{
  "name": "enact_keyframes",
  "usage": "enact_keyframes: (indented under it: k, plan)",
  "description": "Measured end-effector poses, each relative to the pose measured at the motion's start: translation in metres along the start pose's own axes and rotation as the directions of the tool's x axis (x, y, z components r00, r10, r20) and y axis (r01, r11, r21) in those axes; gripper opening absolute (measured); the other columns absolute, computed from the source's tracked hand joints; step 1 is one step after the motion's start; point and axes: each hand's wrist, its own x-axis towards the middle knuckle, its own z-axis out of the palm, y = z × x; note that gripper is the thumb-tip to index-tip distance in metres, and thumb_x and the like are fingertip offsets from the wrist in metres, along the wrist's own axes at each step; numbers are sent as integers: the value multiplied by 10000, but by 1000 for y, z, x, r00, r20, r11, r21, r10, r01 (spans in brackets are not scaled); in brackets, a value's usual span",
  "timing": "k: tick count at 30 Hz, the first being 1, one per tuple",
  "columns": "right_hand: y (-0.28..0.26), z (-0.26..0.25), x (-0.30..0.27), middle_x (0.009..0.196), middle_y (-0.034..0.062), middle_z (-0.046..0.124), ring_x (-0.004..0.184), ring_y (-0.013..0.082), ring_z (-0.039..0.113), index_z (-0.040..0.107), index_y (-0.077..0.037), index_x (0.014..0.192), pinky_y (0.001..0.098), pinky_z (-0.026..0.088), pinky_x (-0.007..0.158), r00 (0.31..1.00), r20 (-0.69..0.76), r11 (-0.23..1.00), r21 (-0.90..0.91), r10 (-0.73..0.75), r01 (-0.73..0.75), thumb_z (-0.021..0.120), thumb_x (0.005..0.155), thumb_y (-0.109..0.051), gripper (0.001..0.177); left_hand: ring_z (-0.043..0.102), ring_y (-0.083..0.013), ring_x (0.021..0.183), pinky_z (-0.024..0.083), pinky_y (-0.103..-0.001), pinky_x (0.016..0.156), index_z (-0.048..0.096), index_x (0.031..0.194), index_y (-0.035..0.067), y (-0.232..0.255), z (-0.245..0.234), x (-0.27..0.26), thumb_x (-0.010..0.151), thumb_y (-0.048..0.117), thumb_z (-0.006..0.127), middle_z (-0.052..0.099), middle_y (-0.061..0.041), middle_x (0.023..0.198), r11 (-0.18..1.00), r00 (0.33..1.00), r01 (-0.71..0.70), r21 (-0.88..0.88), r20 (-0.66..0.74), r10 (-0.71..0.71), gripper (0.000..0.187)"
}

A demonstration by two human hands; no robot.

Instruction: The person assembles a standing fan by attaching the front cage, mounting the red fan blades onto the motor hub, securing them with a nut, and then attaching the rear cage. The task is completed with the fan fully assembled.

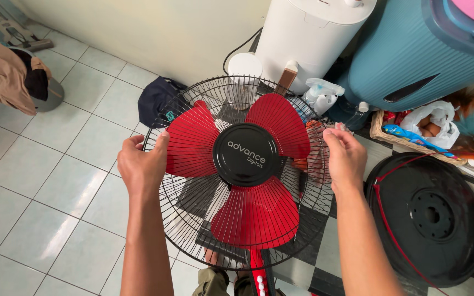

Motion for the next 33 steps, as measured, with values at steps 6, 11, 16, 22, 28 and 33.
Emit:
enact_keyframes:
  k: [6,11,16,22,28,33]
  plan:
    - [0,0,-2,1304,177,702,1263,167,638,741,32,1080,257,444,1079,998,-43,999,15,43,-43,740,894,-137,252,701,-322,1023,551,-442,877,645,1233,-48,-1,-1,-1,784,479,830,690,-227,1170,999,999,31,-23,23,-31,716]
    - [5,-6,5,1323,169,692,1271,173,632,738,46,1080,260,450,1063,997,-66,999,15,41,-40,749,893,-136,261,677,-334,1062,527,-444,907,649,1219,-57,-1,1,0,802,481,835,688,-230,1165,999,999,-33,-17,-7,33,706]
    - [11,-5,7,1351,186,675,1269,192,634,732,41,1103,268,457,1065,997,-65,999,24,50,-48,751,884,-136,282,682,-332,1083,521,-433,938,661,1220,-48,-1,3,2,798,468,823,699,-225,1179,999,999,-31,-19,13,31,686]
    - [10,-11,8,1392,190,653,1308,171,610,732,45,1093,258,444,1072,997,-40,998,11,58,-58,738,897,-123,257,667,-368,1095,519,-453,945,690,1198,-45,3,7,-3,799,438,821,682,-259,1185,996,997,-73,55,-12,73,641]
    - [5,-14,3,1334,218,680,1223,173,637,731,42,1103,254,463,1043,998,26,995,-91,51,-49,723,916,-110,242,635,-387,1168,486,-465,990,647,1265,-70,-1,9,0,831,463,787,656,-276,1247,997,998,-65,39,28,64,702]
    - [-8,-11,-6,1351,147,688,1207,96,640,748,14,1061,247,468,990,995,59,940,-329,-77,92,723,911,-142,218,629,-385,1210,477,-461,1025,619,1311,-74,-3,10,0,849,476,763,649,-270,1288,999,998,-40,27,59,38,733]
